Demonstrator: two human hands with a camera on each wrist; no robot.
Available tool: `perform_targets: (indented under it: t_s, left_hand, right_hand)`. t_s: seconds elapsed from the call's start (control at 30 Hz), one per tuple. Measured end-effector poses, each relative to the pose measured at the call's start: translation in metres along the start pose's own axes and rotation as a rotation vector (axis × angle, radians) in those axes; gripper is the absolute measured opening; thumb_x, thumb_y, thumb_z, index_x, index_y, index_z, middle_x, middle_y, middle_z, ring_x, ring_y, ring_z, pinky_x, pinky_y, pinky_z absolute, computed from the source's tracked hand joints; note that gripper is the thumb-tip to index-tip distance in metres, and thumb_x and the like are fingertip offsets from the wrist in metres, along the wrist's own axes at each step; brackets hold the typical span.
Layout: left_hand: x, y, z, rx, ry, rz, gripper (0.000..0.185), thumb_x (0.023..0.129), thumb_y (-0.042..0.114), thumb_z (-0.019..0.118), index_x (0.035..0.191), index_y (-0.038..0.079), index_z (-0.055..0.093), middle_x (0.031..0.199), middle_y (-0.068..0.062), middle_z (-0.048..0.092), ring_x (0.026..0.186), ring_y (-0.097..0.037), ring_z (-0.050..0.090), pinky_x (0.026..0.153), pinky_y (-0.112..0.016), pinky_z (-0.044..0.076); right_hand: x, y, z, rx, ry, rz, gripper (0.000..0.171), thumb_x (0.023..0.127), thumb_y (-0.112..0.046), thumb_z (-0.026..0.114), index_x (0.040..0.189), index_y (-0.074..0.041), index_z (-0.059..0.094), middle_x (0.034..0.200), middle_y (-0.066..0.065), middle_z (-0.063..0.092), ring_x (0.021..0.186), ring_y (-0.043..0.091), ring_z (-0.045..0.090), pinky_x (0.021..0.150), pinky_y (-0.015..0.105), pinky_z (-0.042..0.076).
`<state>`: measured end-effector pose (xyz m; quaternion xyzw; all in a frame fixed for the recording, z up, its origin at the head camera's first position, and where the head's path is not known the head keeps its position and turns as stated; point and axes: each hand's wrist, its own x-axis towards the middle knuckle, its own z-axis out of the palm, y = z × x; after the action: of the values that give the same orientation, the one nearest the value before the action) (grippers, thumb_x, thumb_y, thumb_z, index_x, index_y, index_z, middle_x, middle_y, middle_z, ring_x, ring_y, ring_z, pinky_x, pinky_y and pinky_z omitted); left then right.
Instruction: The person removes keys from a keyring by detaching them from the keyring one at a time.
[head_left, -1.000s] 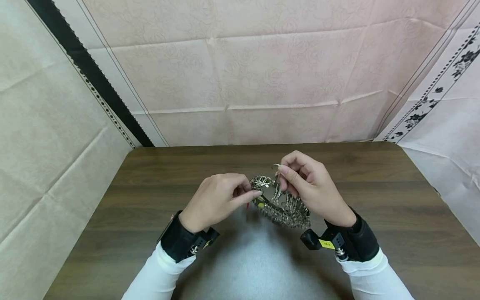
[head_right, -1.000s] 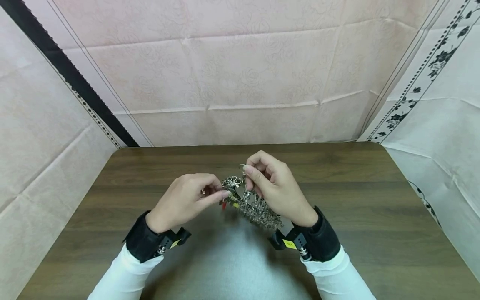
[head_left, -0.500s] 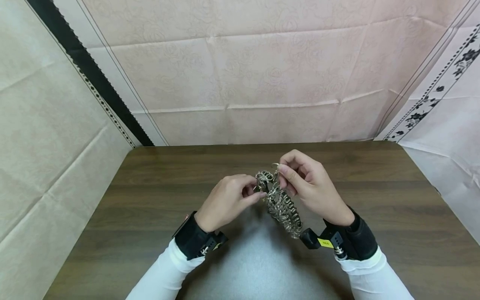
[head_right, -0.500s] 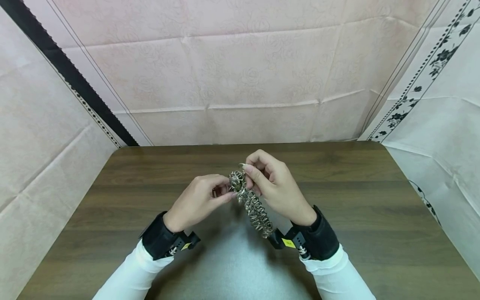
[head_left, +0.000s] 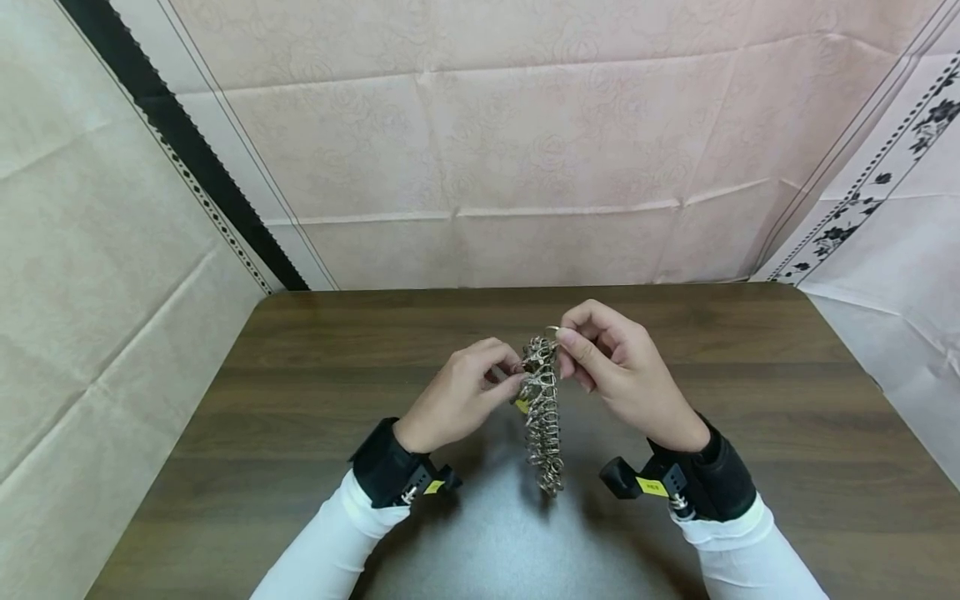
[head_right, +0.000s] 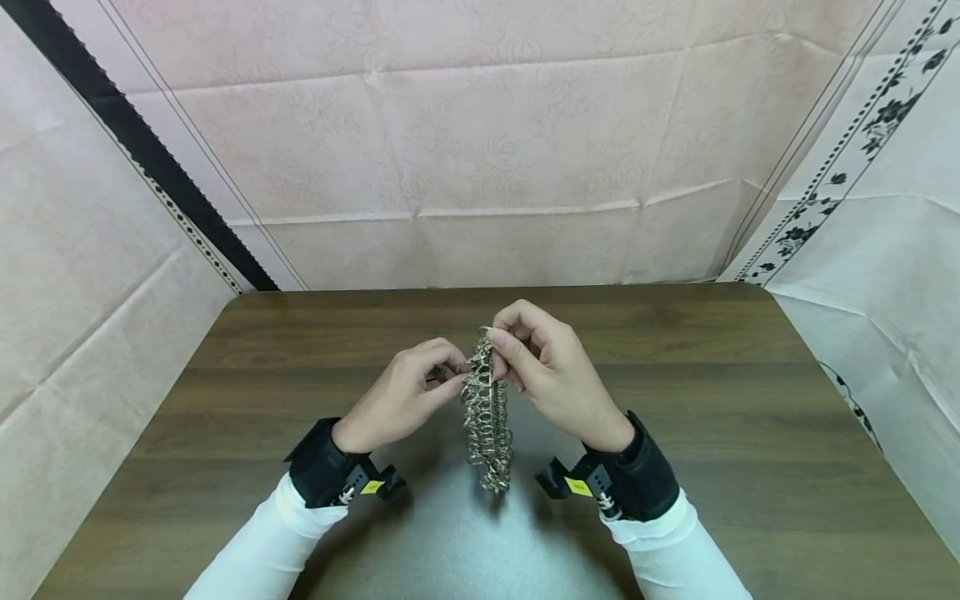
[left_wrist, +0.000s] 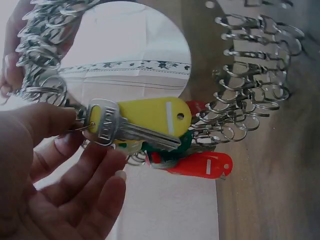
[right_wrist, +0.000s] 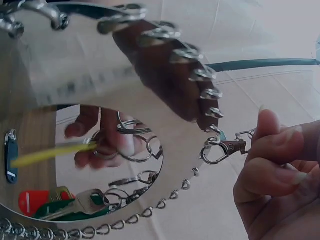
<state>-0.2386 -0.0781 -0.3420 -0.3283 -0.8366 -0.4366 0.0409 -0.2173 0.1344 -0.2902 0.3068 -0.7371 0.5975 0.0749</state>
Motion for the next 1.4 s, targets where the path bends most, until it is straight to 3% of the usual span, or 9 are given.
perform_targets:
  t_s: [0.17,0.3,0.47,0.6,0.83,1.07,1.4]
  left_hand:
    - [0.000,-0.001,-0.009,-0.140,-0.048,-0.073,0.008,0.095,0.015,0.060,0.088,0.014,0.056,0.083,0.004,0.067,0.073,-0.008,0.063,0.064,-0.025,0.052]
    - [0.000,-0.004,-0.017,-0.241,-0.049,-0.118,0.009,0.096,0.015,0.059,0.095,0.010,0.051,0.083,-0.001,0.069,0.072,-0.014,0.065,0.059,-0.026,0.049]
    - [0.000,-0.005,-0.025,-0.210,-0.054,-0.136,0.014,0.096,0.021,0.058,0.108,0.011,0.057,0.086,0.000,0.068,0.077,-0.014,0.064,0.063,-0.027,0.050]
    - [-0.001,-0.005,-0.028,-0.164,-0.054,-0.134,0.013,0.098,0.024,0.055,0.102,0.015,0.064,0.087,0.001,0.065,0.077,-0.011,0.060,0.064,-0.027,0.051]
    - [-0.002,0.001,-0.031,-0.187,0.043,-0.077,0.014,0.099,0.022,0.053,0.099,0.013,0.065,0.084,0.002,0.064,0.075,-0.017,0.063,0.065,-0.028,0.053]
    - [-0.005,0.011,-0.032,-0.292,0.156,-0.082,0.015,0.095,0.022,0.060,0.097,0.009,0.067,0.082,-0.004,0.068,0.071,-0.020,0.068,0.063,-0.031,0.057]
    - [-0.007,0.024,-0.030,-0.316,0.188,-0.041,0.013,0.093,0.019,0.063,0.097,0.007,0.068,0.082,-0.005,0.069,0.071,-0.019,0.068,0.062,-0.031,0.056]
  right_hand:
    - [0.000,0.000,-0.001,0.002,0.003,0.003,0.006,0.099,-0.004,0.049,0.095,-0.003,0.053,0.068,0.006,0.056,0.050,0.014,0.046,0.042,0.026,0.040]
    - [0.000,0.000,-0.001,0.003,0.007,0.005,0.007,0.099,-0.004,0.049,0.095,-0.001,0.053,0.068,0.005,0.056,0.049,0.014,0.046,0.042,0.026,0.040]
    - [0.000,-0.001,0.000,0.008,0.017,0.002,0.006,0.099,-0.004,0.049,0.095,-0.001,0.053,0.067,0.005,0.056,0.049,0.014,0.046,0.042,0.026,0.040]
    - [0.000,-0.001,-0.001,0.016,0.026,-0.001,0.006,0.098,-0.003,0.050,0.094,-0.003,0.053,0.067,0.005,0.056,0.048,0.013,0.046,0.042,0.026,0.039]
    - [-0.001,-0.002,0.000,0.037,0.001,0.015,0.007,0.099,-0.005,0.050,0.093,-0.005,0.053,0.067,0.006,0.055,0.048,0.015,0.045,0.041,0.028,0.038]
    - [-0.002,-0.003,0.002,0.021,-0.056,0.050,0.006,0.099,-0.007,0.051,0.093,-0.006,0.054,0.068,0.006,0.055,0.050,0.016,0.046,0.043,0.027,0.040]
    - [-0.003,-0.005,0.007,0.025,-0.235,0.079,0.007,0.098,-0.009,0.053,0.092,-0.006,0.055,0.067,0.005,0.055,0.052,0.016,0.046,0.045,0.026,0.041]
